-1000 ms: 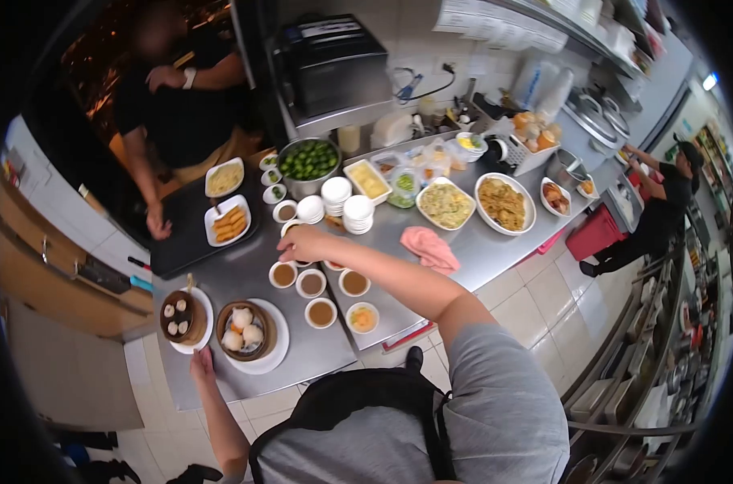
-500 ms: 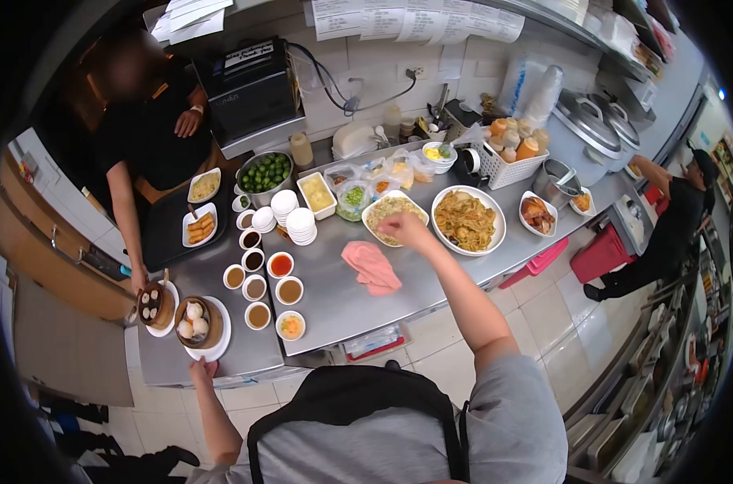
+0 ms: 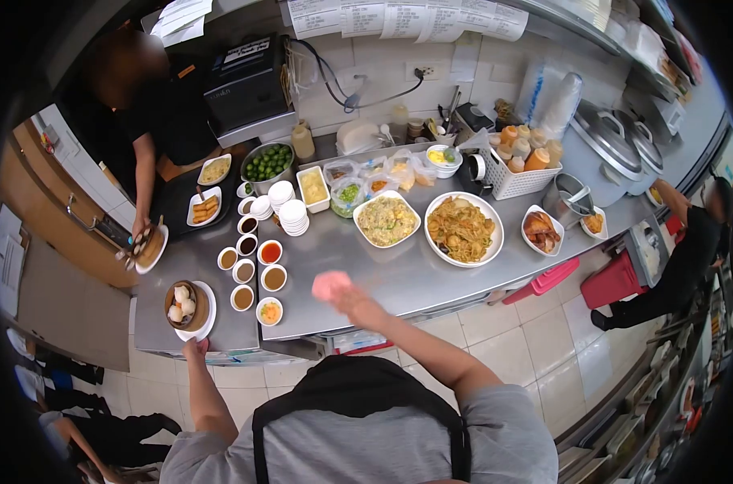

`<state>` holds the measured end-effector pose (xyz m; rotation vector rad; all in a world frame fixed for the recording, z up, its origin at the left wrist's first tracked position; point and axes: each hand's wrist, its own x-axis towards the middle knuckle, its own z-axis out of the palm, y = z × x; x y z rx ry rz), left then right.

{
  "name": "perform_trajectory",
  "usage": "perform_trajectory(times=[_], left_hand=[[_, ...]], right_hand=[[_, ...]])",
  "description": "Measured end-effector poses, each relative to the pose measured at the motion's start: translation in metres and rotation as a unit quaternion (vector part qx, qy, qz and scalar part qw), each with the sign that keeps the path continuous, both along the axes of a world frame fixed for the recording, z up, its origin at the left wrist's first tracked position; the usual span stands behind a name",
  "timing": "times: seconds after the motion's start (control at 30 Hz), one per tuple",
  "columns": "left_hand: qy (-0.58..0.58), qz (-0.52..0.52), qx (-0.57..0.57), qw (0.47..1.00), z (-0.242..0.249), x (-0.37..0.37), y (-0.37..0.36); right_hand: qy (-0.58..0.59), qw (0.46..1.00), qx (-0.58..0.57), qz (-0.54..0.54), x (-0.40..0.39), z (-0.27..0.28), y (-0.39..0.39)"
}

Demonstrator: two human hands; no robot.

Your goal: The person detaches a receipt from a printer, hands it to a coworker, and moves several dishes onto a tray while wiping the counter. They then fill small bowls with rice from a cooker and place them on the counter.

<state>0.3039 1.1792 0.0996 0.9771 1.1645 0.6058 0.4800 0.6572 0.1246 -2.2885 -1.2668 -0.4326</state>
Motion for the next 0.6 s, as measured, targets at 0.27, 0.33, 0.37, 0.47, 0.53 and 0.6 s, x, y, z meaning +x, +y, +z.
perform_trajectory(times=[0.27, 0.33, 0.37, 0.47, 0.53, 0.6], left_hand=[[0.006, 0.001, -0.01, 1.0, -0.003, -0.001, 0.005], [0.004, 0.001, -0.01, 1.0, -0.001, -0.001, 0.003], [0.004, 0.002, -0.01, 1.0, -0.001, 0.0, 0.004], [0.008, 0.001, -0.031, 0.999, 0.003, 0.002, 0.003], [0.032, 0.011, -0.032, 0.999, 0.013, 0.002, -0.005], [0.013, 0.003, -0.02, 1.0, 0.01, 0.002, -0.007]], right_hand=[[0.099, 0.993, 0.013, 0.064, 0.0, 0.013, -0.05], [0.057, 0.995, 0.078, -0.022, 0.035, -0.003, -0.036], [0.033, 0.994, 0.086, -0.054, 0.052, -0.005, -0.026], [0.011, 0.989, 0.1, -0.106, 0.082, 0.007, 0.009], [0.023, 0.985, 0.107, -0.135, 0.082, 0.001, 0.032], [0.041, 0.998, 0.046, -0.028, 0.075, -0.016, 0.047]])
